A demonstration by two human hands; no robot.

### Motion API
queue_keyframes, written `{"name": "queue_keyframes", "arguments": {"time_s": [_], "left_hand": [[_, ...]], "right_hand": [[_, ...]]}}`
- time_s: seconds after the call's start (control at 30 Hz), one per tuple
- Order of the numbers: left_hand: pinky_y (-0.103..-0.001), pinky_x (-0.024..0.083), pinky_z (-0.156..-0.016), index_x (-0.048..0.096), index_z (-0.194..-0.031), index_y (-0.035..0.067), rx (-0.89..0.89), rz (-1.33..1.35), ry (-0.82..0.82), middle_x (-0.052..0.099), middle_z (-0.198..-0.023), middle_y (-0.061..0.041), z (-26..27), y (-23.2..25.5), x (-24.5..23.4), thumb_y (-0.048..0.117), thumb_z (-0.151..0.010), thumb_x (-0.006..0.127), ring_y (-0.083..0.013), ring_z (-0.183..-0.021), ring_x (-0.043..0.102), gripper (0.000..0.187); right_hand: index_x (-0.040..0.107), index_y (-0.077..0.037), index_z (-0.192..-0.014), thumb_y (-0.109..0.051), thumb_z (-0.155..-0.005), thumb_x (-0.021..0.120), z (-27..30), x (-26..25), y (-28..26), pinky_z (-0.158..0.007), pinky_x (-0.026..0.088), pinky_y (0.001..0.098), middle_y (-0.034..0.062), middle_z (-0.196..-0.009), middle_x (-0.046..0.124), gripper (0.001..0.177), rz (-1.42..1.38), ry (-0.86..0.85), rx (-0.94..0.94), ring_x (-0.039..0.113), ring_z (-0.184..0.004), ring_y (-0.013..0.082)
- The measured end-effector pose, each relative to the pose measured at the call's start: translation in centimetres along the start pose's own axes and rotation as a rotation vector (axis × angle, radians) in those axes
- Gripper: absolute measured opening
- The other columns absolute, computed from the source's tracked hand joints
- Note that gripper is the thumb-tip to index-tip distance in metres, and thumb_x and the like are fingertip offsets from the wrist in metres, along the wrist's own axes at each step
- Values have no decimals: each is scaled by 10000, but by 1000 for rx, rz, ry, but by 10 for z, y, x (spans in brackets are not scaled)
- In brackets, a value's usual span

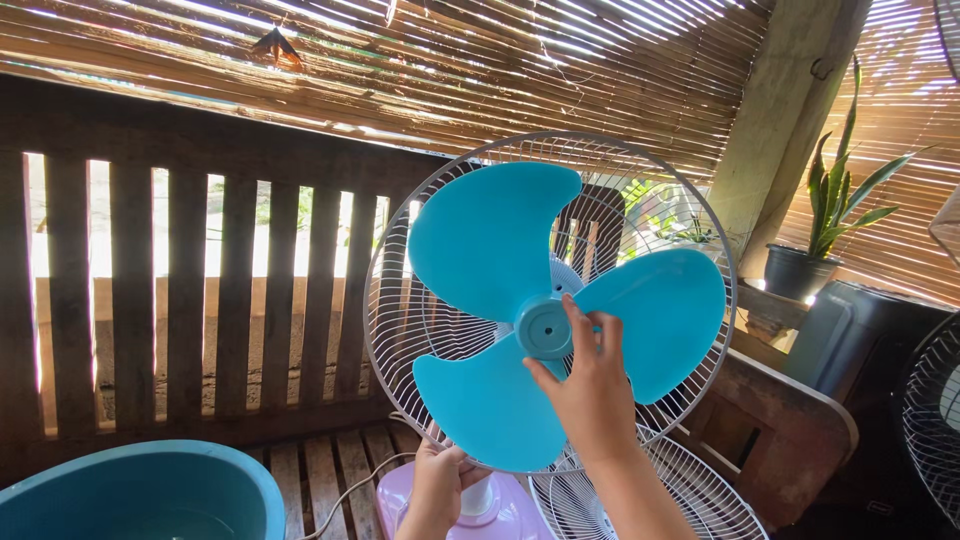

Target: The person reassembles a small electric fan by hand. They attach the fan blade to the motor hub, secure it with a nut, and then attach the front grille, completing the assembly.

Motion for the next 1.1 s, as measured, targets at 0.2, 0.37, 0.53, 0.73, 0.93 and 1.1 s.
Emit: {"name": "queue_keyframes", "arguments": {"time_s": [0.2,0.37,0.53,0.73,0.93,1.1], "left_hand": [[-434,663,-671,520,-1381,104,-6,-1,58,753,-1042,-174,0,-2,-4,-27,-879,560,-308,-791,780,521],[-416,670,-684,565,-1346,105,15,41,80,766,-1011,-153,-8,-6,-16,-34,-865,586,-266,-790,773,501],[-421,678,-656,591,-1332,96,15,54,95,751,-993,-182,-14,-9,-21,-18,-880,616,-251,-763,760,468],[-397,655,-625,607,-1322,103,-38,12,118,763,-1083,-114,-2,-4,-16,86,-944,593,-238,-793,782,378],[-420,662,-638,589,-1341,123,-71,-12,147,705,-1165,-148,-1,-7,-20,75,-955,568,-304,-814,778,389],[-416,649,-623,590,-1339,101,-20,11,151,683,-1155,-151,-8,-19,-25,66,-956,572,-285,-780,763,385]], "right_hand": [[510,-75,-1337,-272,-659,903,-5,-7,-3,-759,607,424,136,-1215,513,808,26,55,-92,661,-1024,344],[510,-61,-1309,-238,-627,890,3,-12,-9,-770,602,419,141,-1192,513,801,-26,119,-85,657,-1019,335],[513,-68,-1315,-204,-609,878,4,-10,-17,-798,590,430,143,-1202,496,806,-44,106,-102,612,-1073,348],[529,-130,-1324,-100,-580,820,5,-9,-20,-858,569,458,144,-1234,460,799,8,98,-165,532,-1141,362],[552,-174,-1325,-46,-560,811,2,-8,-22,-894,545,491,142,-1250,434,818,39,65,-162,504,-1129,368],[527,-175,-1373,-185,-581,937,-4,0,-22,-846,537,484,154,-1292,406,891,52,-6,-5,469,-1161,403]]}}
Point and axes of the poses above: each hand's wrist, its own z-axis away from the middle knuckle, its own x-axis out of the palm, y = z × x, the point moved 7 cm from there along -z, towards the middle knuckle
